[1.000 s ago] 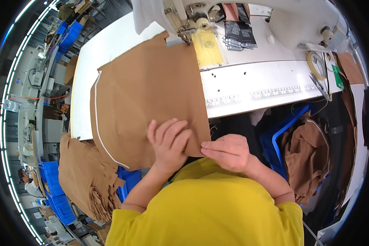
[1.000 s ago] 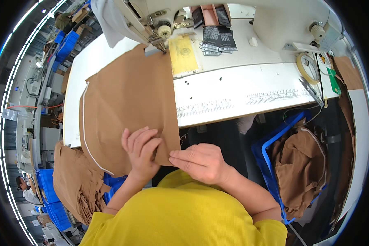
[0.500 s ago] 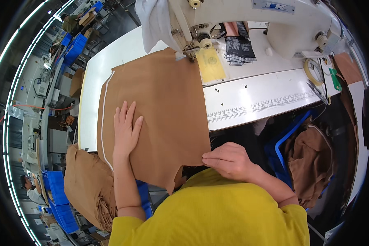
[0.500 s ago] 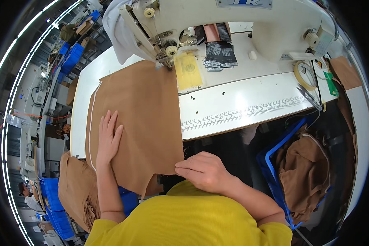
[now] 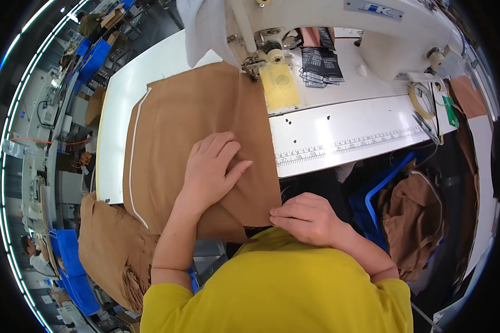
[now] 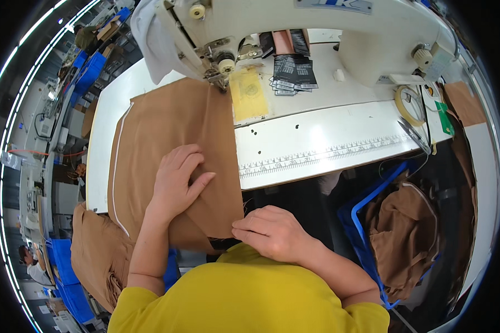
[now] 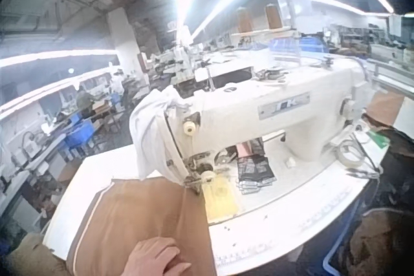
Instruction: The person sews a piece of brown material using an industrial sewing machine.
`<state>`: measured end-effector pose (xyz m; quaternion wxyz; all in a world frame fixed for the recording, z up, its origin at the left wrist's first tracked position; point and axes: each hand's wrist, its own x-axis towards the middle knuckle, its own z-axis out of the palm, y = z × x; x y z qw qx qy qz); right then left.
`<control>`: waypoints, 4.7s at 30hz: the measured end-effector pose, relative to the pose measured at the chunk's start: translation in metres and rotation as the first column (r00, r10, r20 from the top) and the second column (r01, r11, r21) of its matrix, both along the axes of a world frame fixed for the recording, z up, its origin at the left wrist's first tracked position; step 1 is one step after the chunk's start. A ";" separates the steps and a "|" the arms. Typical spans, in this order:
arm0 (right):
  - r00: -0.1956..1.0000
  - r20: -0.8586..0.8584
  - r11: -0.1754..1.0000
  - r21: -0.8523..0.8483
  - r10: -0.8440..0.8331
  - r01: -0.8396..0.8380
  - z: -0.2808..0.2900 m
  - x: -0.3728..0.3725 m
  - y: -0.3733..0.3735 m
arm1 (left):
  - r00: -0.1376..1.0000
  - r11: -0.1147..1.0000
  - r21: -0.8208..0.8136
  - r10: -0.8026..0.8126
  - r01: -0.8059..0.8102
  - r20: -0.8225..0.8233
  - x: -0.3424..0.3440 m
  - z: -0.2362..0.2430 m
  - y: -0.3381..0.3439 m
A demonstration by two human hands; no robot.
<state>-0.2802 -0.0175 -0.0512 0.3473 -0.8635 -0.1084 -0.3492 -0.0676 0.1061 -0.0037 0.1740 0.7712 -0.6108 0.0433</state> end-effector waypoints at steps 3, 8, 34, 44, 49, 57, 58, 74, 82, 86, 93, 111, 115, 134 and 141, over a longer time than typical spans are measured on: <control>1.000 -0.008 1.000 0.015 -0.012 0.012 -0.006 -0.005 -0.002 | 0.998 0.995 -0.079 0.066 -0.065 0.015 0.000 -0.004 0.006; 1.000 -0.001 0.999 0.032 -0.023 0.023 -0.008 -0.008 -0.003 | 0.976 0.976 0.026 0.216 -0.216 -0.013 -0.016 0.003 0.014; 0.957 -0.251 0.935 -0.350 -0.145 0.050 0.036 0.126 -0.143 | 0.930 0.910 -0.194 -0.353 0.367 0.105 -0.066 -0.019 0.019; 0.954 -0.230 0.919 -0.382 -0.193 0.094 0.029 0.133 -0.143 | 0.920 0.905 -0.165 -0.388 0.392 0.057 -0.044 -0.014 0.008; 0.940 -0.246 0.910 -0.395 -0.237 0.126 0.027 0.133 -0.143 | 0.917 0.905 -0.149 -0.393 0.398 0.063 -0.033 -0.011 -0.002; 0.933 -0.255 0.901 -0.415 -0.252 0.130 0.026 0.133 -0.140 | 0.920 0.910 -0.140 -0.391 0.391 0.029 -0.017 -0.014 -0.015; 0.934 -0.257 0.901 -0.416 -0.250 0.127 0.026 0.133 -0.139 | 0.921 0.911 -0.141 -0.389 0.388 0.017 -0.016 -0.015 -0.016; 0.924 -0.264 0.898 -0.412 -0.277 0.152 0.025 0.136 -0.140 | 0.928 0.915 -0.161 -0.372 0.370 0.020 0.017 -0.017 -0.044; 0.923 -0.266 0.899 -0.411 -0.278 0.153 0.024 0.134 -0.138 | 0.925 0.915 -0.151 -0.381 0.374 -0.015 0.037 -0.023 -0.056; 0.921 -0.271 0.895 -0.421 -0.281 0.149 0.025 0.134 -0.138 | 0.928 0.920 -0.141 -0.373 0.366 -0.027 0.045 -0.022 -0.062; 0.930 -0.241 0.894 -0.419 -0.278 0.159 0.023 0.136 -0.138 | 0.951 0.943 -0.152 -0.306 0.297 -0.043 0.057 -0.025 -0.073; 0.941 -0.240 0.912 -0.390 -0.238 0.131 0.027 0.132 -0.140 | 0.932 0.921 -0.165 -0.362 0.352 -0.031 0.080 -0.021 -0.093; 0.956 -0.234 0.939 -0.332 -0.174 0.089 0.029 0.129 -0.141 | 0.966 0.959 -0.159 -0.247 0.233 -0.074 0.060 -0.028 -0.077; 0.975 -0.121 0.950 -0.277 -0.185 0.145 0.024 0.136 -0.149 | 0.947 0.944 -0.190 -0.295 0.269 -0.124 0.092 -0.024 -0.092; 0.972 -0.147 0.925 -0.360 -0.181 0.118 0.029 0.135 -0.139 | 0.953 0.947 -0.178 -0.288 0.269 -0.095 0.092 -0.028 -0.088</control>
